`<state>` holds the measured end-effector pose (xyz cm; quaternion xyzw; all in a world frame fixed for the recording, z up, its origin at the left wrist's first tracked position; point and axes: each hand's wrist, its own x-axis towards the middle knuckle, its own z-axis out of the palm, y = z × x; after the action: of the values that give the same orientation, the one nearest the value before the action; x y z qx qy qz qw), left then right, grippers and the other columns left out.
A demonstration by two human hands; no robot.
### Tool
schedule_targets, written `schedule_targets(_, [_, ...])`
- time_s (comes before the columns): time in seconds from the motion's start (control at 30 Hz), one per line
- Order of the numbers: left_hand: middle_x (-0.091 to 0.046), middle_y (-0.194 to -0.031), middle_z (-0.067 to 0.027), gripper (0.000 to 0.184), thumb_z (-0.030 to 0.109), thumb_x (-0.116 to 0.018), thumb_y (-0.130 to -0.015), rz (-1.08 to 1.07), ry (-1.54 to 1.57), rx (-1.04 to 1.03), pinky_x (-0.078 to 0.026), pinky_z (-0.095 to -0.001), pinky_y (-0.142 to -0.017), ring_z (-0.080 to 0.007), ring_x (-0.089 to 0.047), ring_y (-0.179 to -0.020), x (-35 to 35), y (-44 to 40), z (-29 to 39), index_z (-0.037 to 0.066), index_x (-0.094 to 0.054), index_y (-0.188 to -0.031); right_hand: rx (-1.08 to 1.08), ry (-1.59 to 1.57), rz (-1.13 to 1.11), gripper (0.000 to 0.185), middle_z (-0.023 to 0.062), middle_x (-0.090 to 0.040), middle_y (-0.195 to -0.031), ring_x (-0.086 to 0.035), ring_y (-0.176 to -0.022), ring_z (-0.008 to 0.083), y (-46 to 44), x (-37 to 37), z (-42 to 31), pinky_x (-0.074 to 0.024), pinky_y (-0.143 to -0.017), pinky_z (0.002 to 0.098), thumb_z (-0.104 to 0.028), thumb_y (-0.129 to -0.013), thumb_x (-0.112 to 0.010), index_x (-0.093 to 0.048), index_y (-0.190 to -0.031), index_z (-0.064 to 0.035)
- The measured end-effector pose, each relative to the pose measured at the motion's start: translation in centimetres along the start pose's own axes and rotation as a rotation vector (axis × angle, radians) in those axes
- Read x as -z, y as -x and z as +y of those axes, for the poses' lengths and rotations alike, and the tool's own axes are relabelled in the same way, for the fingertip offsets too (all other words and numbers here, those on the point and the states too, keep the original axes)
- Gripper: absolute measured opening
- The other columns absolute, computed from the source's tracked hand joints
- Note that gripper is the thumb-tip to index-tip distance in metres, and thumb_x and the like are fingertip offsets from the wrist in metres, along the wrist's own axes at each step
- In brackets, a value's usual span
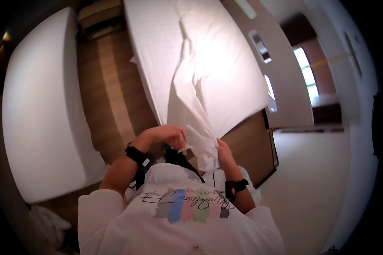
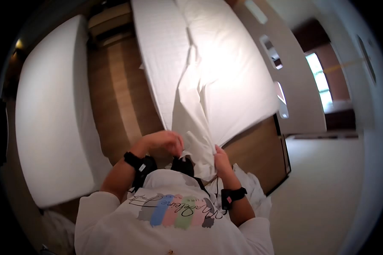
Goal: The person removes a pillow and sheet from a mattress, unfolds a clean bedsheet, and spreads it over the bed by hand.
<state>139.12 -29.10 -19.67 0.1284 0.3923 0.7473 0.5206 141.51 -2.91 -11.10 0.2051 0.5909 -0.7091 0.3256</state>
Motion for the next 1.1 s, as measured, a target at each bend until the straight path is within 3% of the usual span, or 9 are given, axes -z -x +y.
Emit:
schedule_targets(0.07, [-0.050,-0.119,-0.0187,0.045,0.030,-0.036,-0.090,0.398,0.051,0.040,-0.039,-0.0348,-0.093,-0.0243,-0.048,-0.113,3.0,-2.8,-1.1,0.003,-0.036,-0.126,0.084,-0.140,0.036,0.043,0.0126,-0.058,-0.106,-0.060,-0.089,0.0206,1.4,0.5,-0.9,-0.0497,-0.076,0.0305,0.008,-0.074,-0.047,-0.047,-0.117,0.0035])
schedule_targets(0.17, [-0.031,-0.136,-0.0191,0.068,0.050,-0.036,-0.087,0.480,0.195,0.408,-0.028,-0.0460,-0.099,-0.0289,-0.036,-0.122,5.9,-9.4,-4.5,0.006,-0.019,-0.136,0.208,-0.198,0.059,0.044,0.0114,-0.057,-0.109,-0.059,-0.091,0.0186,4.3,0.0,-1.1,-0.0486,-0.077,0.0285,0.007,-0.075,-0.048,-0.046,-0.119,0.0030])
schedule_targets(0.3, [-0.020,-0.142,-0.0177,0.094,0.067,-0.033,-0.079,0.364,0.546,0.194,-0.010,-0.0504,-0.105,-0.0360,-0.032,-0.122,4.9,-16.1,-2.1,0.007,0.006,-0.140,0.334,-0.099,0.148,0.047,0.0075,-0.055,-0.112,-0.054,-0.098,0.0139,7.2,-0.8,0.1,-0.0433,-0.083,0.0246,0.008,-0.074,-0.045,-0.046,-0.121,0.0016])
schedule_targets(0.5, [-0.049,-0.121,-0.0140,0.056,0.046,-0.042,-0.087,0.383,0.645,-0.660,-0.039,-0.0414,-0.094,-0.0283,-0.046,-0.112,9.9,-18.9,4.6,0.003,-0.042,-0.123,0.462,0.205,0.228,0.050,0.0056,-0.053,-0.115,-0.047,-0.107,0.0129,12.0,2.1,2.7,-0.0354,-0.091,0.0235,0.009,-0.074,-0.037,-0.044,-0.122,0.0022])
schedule_targets(0.63, [-0.053,-0.117,-0.0113,0.054,0.043,-0.049,-0.085,0.520,0.243,-0.397,-0.041,-0.0371,-0.093,-0.0251,-0.051,-0.107,7.9,-13.2,8.9,0.002,-0.045,-0.120,0.573,0.277,0.328,0.047,0.0083,-0.057,-0.109,-0.052,-0.102,0.0197,10.6,7.5,7.7,-0.0370,-0.091,0.0271,0.009,-0.071,-0.032,-0.051,-0.113,0.0012])
schedule_targets(0.83, [-0.054,-0.115,-0.0161,0.046,0.027,-0.047,-0.085,0.610,0.459,-0.153,-0.042,-0.0402,-0.093,-0.0287,-0.054,-0.103,11.2,-3.2,4.4,-0.001,-0.043,-0.121,0.613,0.888,1.198,0.035,0.0183,-0.056,-0.088,-0.051,-0.088,0.0344,2.6,7.5,7.8,-0.0408,-0.080,0.0403,0.008,-0.066,-0.040,-0.057,-0.094,-0.0014])
schedule_targets(0.87, [-0.052,-0.117,-0.0170,0.048,0.026,-0.048,-0.084,0.609,0.396,-0.150,-0.040,-0.0413,-0.095,-0.0304,-0.052,-0.106,11.7,-2.0,2.6,-0.002,-0.041,-0.123,0.716,0.832,1.131,0.036,0.0169,-0.055,-0.082,-0.051,-0.086,0.0329,1.1,7.5,8.1,-0.0411,-0.080,0.0386,0.008,-0.062,-0.040,-0.059,-0.090,-0.0030])
schedule_targets(1.03, [-0.051,-0.120,-0.0183,0.052,0.030,-0.045,-0.083,0.450,0.696,-0.112,-0.035,-0.0436,-0.099,-0.0331,-0.050,-0.108,4.5,-1.6,4.2,-0.003,-0.041,-0.123,0.455,0.447,-0.729,0.033,0.0099,-0.053,-0.116,-0.045,-0.112,0.0146,-6.8,-1.5,10.8,-0.0328,-0.097,0.0264,-0.012,-0.087,-0.044,-0.051,-0.118,-0.0018])
schedule_targets(1.1, [-0.050,-0.121,-0.0186,0.052,0.032,-0.044,-0.084,0.417,0.731,-0.096,-0.035,-0.0448,-0.098,-0.0336,-0.050,-0.109,2.8,-3.4,4.8,-0.003,-0.043,-0.122,0.320,0.449,-0.785,0.041,0.0084,-0.049,-0.123,-0.041,-0.117,0.0144,-8.0,-4.6,10.0,-0.0298,-0.099,0.0271,-0.019,-0.090,-0.044,-0.042,-0.128,-0.0050])
